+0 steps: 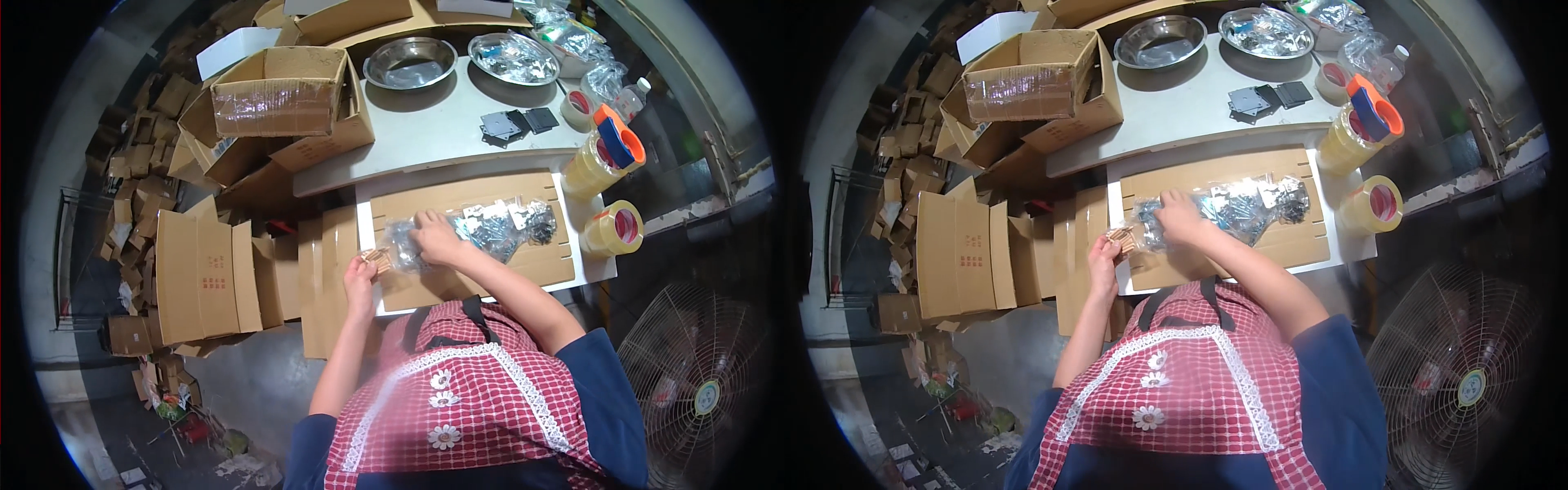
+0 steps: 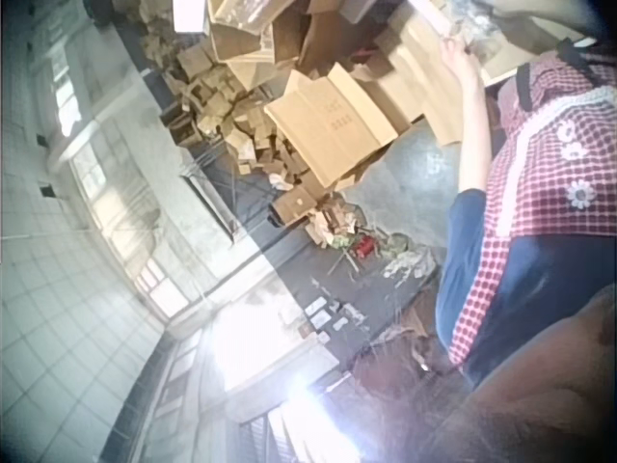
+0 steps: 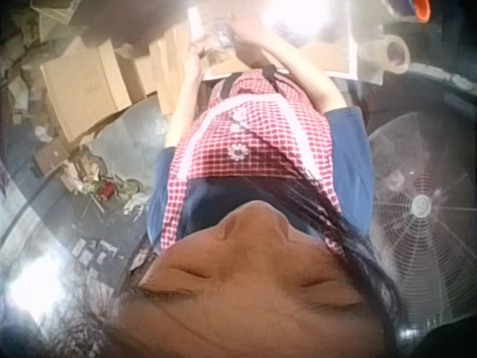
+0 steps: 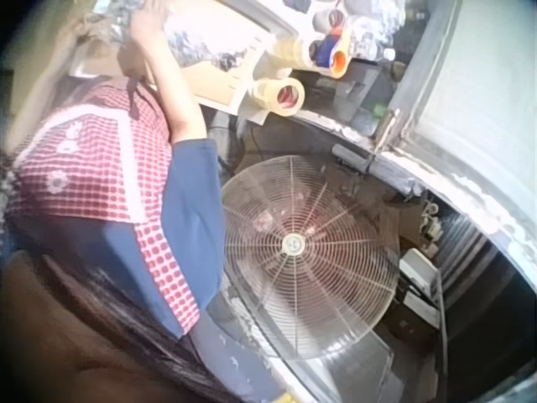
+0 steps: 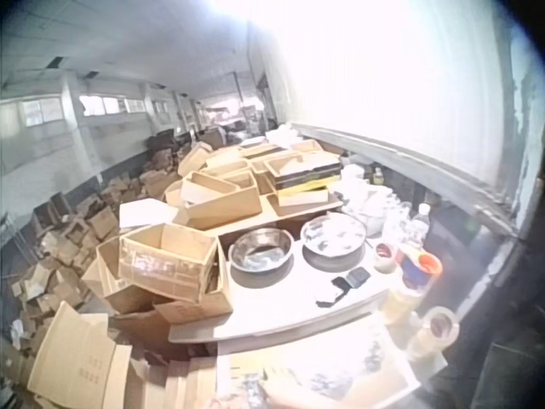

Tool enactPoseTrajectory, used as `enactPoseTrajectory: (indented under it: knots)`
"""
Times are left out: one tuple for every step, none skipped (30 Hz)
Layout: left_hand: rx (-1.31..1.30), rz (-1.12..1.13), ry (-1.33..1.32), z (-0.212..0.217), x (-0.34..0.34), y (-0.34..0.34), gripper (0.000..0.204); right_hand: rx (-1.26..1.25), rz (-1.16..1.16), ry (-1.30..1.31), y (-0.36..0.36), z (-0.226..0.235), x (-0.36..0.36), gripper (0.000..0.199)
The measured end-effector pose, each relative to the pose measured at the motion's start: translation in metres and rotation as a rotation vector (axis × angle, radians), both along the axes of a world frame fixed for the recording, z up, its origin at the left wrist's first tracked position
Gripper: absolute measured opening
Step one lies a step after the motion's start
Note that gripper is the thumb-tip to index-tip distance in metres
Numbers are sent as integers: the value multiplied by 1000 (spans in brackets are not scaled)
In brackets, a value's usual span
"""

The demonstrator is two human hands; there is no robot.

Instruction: The person picks up several small hardware components from a cardboard box, places them into individual plastic bags, and then seals a larger cardboard box using a tape dispenser.

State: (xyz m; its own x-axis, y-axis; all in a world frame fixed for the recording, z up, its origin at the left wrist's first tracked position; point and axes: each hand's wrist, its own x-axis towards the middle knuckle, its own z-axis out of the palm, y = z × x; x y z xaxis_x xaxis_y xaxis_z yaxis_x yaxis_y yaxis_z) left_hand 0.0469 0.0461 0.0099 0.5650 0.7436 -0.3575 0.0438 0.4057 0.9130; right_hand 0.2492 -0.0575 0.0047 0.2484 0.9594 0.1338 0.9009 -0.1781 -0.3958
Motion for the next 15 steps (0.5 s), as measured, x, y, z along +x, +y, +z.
enactPoseTrajectory:
  knots:
    - [2,0,-1,0,0,3,32,64,1,67,2,-2,2,23]
    - [-8,18,6,-1,1,4,32,124,3,132,1,-1,6,19]
    - [-19,33,13,-2,3,6,32,122,1,129,1,0,11,19]
    - [-21,28,10,-4,8,8,32,190,-68,323,0,1,19,16]
    - [-24,2,-1,-3,17,8,33,253,-142,514,-4,2,28,14]
    - [-28,-22,-10,-1,25,7,35,315,-241,736,-9,10,31,14]
    - [-38,-31,-9,1,34,4,35,290,-344,891,-24,19,37,20]
    - [-46,-84,33,9,52,-2,38,385,-365,1003,-37,14,50,19]
    - [-46,-113,77,15,56,-3,41,477,-357,1122,-43,17,56,19]
    - [21,-185,50,-19,57,8,47,536,-380,1147,-54,20,62,16]
    - [164,-272,164,-16,69,3,48,600,-429,1162,-73,27,70,15]
    - [507,-379,422,-2,80,-3,50,658,-534,1152,-94,26,79,14]
    - [861,-473,670,8,89,-7,52,717,-627,1147,-117,25,87,13]
    - [1173,-379,630,-3,88,-9,54,787,-676,1156,-136,23,93,13]
    - [1171,-394,619,-1,90,-10,54,843,-735,1185,-153,32,92,12]
